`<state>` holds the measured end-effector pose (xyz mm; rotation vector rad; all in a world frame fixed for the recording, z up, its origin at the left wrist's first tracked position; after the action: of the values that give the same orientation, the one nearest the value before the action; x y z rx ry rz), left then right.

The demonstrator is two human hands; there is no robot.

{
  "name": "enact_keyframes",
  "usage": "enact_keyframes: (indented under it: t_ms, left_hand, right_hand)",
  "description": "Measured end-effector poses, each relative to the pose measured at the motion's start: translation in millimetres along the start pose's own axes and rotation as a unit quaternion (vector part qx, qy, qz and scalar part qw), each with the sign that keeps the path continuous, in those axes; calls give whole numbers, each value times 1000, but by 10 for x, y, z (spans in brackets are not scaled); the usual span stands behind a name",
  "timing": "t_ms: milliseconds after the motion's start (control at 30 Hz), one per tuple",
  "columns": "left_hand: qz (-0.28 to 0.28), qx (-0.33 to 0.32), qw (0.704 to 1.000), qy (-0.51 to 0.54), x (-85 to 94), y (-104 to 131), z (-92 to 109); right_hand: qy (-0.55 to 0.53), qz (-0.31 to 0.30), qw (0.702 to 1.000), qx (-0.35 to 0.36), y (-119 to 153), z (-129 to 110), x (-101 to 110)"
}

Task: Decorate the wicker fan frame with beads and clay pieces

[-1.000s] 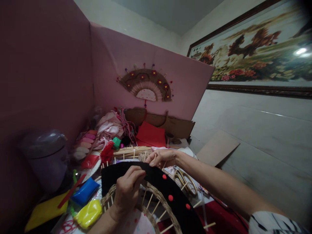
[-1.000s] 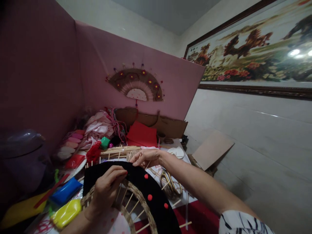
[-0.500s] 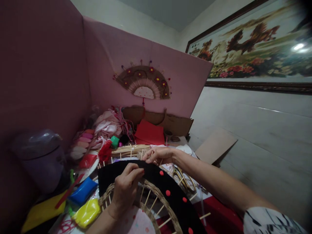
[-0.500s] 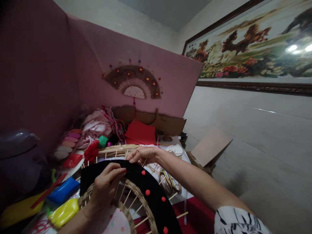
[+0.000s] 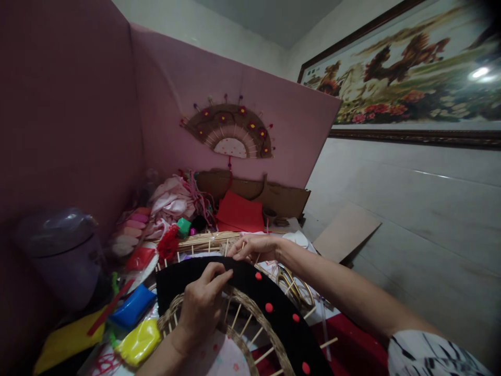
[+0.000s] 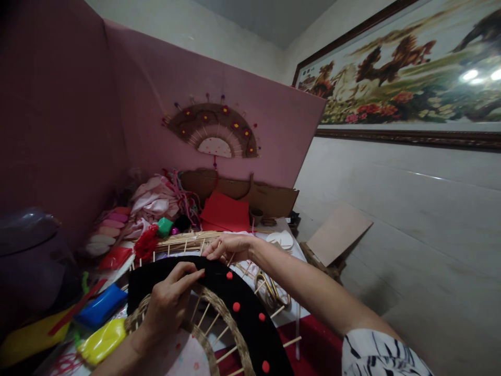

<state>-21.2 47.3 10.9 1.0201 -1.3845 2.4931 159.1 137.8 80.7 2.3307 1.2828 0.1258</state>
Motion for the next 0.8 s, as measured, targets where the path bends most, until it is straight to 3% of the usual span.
enact_keyframes:
  t_ms: [333,600,800]
  left_hand:
    - [14,-30,994,-109,31,-14,62]
    - [41,-31,998,-44,90,4,5]
    - [41,-42,986,-154,87,-6,31]
  right_hand:
    - [0,9,1000,15,10,-9,-15]
    - [-28,16,999,3,33,-72,-55]
    - [-57,23,998,6,27,-88,-34]
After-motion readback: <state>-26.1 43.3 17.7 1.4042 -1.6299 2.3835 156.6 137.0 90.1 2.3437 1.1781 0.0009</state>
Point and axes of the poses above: each hand's wrist, its own y-axis away from the middle knuckle, its own x-axis out of the back of the hand, z = x × y, the point moved 1 cm from there along -y, towards the middle knuckle, and after that the axes turned 7 degrees about -z, right-handed, at the moved point
